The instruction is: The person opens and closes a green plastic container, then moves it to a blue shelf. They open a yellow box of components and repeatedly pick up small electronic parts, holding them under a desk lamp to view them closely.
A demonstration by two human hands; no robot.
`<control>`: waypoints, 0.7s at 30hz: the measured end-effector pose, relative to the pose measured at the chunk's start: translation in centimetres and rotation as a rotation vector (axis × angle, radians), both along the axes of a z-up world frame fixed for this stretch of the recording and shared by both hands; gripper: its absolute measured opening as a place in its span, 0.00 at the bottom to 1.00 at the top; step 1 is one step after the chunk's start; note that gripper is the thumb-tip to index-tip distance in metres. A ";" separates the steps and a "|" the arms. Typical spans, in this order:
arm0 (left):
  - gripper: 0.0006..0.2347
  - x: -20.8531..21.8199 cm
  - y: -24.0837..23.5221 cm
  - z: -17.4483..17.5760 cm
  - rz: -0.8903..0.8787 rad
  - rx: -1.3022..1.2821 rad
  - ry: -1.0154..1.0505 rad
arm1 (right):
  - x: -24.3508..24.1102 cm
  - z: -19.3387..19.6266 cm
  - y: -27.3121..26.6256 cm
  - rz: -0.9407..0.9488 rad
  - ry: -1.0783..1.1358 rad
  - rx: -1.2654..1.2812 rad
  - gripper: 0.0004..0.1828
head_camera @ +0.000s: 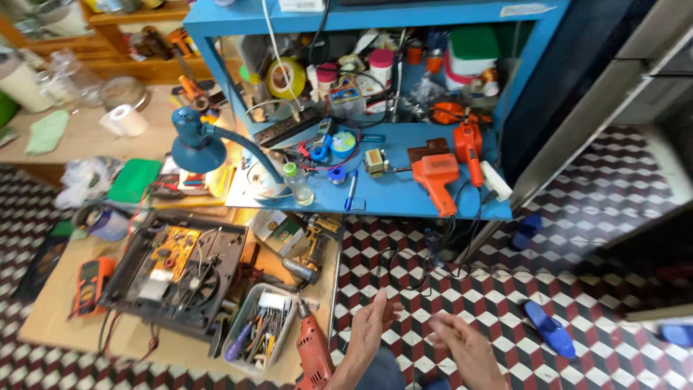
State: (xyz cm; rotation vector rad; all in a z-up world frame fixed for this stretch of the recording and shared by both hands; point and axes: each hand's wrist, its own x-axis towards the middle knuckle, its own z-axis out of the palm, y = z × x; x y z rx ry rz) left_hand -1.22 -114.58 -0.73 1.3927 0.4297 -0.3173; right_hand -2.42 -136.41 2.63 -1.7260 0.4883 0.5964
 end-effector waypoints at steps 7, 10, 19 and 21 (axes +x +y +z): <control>0.32 4.7 -4.1 2.9 0.089 -0.059 -0.064 | 8.2 5.3 -2.3 0.063 -0.213 0.168 0.24; 0.32 8.0 -4.7 2.9 0.087 -0.030 -0.112 | 12.5 7.0 -2.7 0.098 -0.267 0.188 0.24; 0.28 24.3 -5.2 7.2 0.095 -0.081 -0.264 | 29.1 10.1 -2.4 0.082 -0.481 0.150 0.23; 0.28 28.2 -4.5 8.9 0.087 -0.068 -0.273 | 34.2 10.9 -2.3 0.056 -0.554 0.094 0.22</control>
